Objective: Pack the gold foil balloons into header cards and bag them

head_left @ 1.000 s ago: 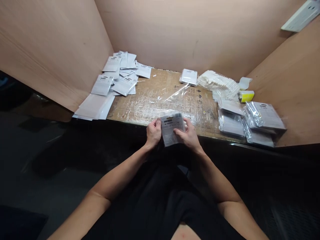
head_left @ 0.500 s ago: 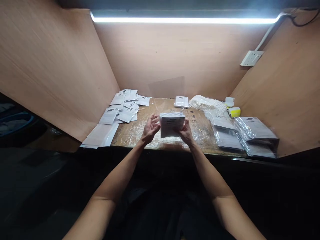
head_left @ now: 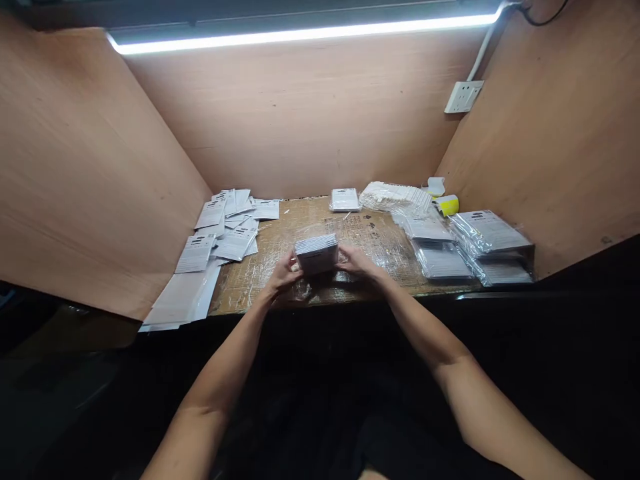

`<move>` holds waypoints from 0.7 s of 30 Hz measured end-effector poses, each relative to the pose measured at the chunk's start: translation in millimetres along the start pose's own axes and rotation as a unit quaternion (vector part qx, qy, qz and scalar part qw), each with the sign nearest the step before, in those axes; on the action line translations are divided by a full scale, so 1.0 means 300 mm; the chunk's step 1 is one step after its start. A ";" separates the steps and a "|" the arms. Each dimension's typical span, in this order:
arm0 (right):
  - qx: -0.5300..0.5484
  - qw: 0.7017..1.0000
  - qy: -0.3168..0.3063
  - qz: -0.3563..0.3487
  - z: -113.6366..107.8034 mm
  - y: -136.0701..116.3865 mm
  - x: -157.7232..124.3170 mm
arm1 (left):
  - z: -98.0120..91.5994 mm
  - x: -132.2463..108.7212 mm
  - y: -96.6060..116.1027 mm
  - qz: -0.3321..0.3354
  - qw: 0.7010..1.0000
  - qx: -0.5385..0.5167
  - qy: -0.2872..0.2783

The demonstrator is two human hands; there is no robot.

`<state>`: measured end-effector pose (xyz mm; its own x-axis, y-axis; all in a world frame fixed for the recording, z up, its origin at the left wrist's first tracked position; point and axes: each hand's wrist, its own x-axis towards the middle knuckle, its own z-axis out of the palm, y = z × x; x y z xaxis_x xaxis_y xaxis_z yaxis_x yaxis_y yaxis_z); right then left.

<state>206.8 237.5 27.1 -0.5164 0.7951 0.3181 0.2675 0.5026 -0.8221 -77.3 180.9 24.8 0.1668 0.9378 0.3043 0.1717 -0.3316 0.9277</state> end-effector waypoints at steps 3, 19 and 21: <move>0.010 0.999 0.017 -0.031 -0.041 -0.055 0.037 | -0.014 0.033 0.045 0.026 0.998 -0.016 0.058; 0.032 0.996 -0.053 0.070 0.028 0.021 0.012 | 0.041 0.026 -0.058 -0.068 0.995 0.007 0.076; 0.110 0.984 -0.073 0.119 0.026 -0.003 0.014 | 0.045 0.026 -0.042 -0.117 0.988 -0.001 0.097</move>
<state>198.0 237.7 25.5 -0.5764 0.8158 0.0468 0.2206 0.2105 -0.9524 -65.0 191.0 12.5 -0.0668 0.9910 0.1163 0.1808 -0.1027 0.9782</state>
